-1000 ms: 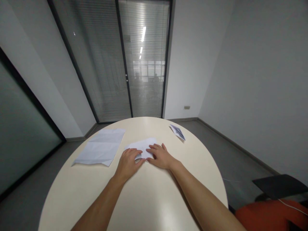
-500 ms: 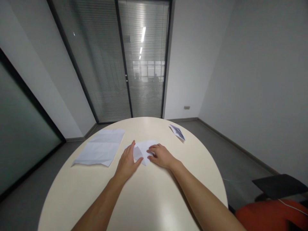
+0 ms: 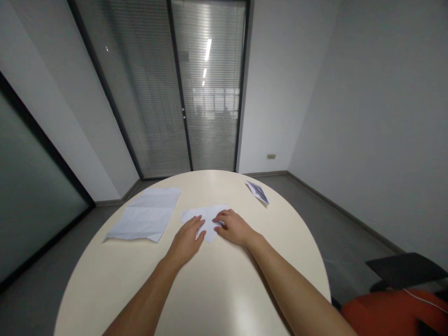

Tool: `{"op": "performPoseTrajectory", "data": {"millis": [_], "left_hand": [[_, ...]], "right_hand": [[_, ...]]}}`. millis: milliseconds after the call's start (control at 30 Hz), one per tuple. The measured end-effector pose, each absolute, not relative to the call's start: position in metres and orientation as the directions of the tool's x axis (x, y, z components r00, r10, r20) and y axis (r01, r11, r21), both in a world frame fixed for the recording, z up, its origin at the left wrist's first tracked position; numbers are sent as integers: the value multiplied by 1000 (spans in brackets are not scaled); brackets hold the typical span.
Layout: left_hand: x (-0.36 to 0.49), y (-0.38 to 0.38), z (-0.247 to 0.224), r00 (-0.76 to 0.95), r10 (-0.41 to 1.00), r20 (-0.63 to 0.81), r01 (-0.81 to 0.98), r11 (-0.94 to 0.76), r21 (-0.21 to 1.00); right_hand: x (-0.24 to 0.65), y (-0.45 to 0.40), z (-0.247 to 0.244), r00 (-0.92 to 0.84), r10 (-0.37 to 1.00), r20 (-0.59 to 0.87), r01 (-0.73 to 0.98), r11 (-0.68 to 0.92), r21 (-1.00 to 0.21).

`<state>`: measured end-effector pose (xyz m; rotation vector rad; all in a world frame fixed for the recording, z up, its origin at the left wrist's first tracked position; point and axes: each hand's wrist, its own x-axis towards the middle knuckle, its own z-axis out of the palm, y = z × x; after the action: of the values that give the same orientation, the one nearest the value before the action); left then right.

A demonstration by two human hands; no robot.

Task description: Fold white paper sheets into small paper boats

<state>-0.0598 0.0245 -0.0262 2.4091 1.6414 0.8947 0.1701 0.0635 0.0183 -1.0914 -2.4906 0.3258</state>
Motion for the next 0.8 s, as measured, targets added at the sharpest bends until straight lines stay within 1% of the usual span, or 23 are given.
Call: {"op": "performPoseTrajectory", "data": {"millis": [167, 367, 600, 700, 800], "left_hand": [[-58, 20, -18, 309, 890, 337, 846, -418, 330], [-55, 15, -12, 293, 908, 299, 873, -382, 304], [-55, 12, -11, 276, 923, 267, 901, -346, 262], [-51, 10, -9, 237, 947, 216, 932, -285, 224], [-46, 7, -6, 135, 977, 163, 972, -163, 172]], "right_hand": [[168, 63, 14, -642, 707, 297, 613, 706, -354], [164, 60, 12, -676, 673, 301, 572, 737, -361], [165, 57, 14, -717, 636, 284, 548, 767, -333], [164, 58, 10, -710, 659, 249, 578, 747, -329], [165, 60, 6, -714, 658, 239, 579, 747, -328]]}}
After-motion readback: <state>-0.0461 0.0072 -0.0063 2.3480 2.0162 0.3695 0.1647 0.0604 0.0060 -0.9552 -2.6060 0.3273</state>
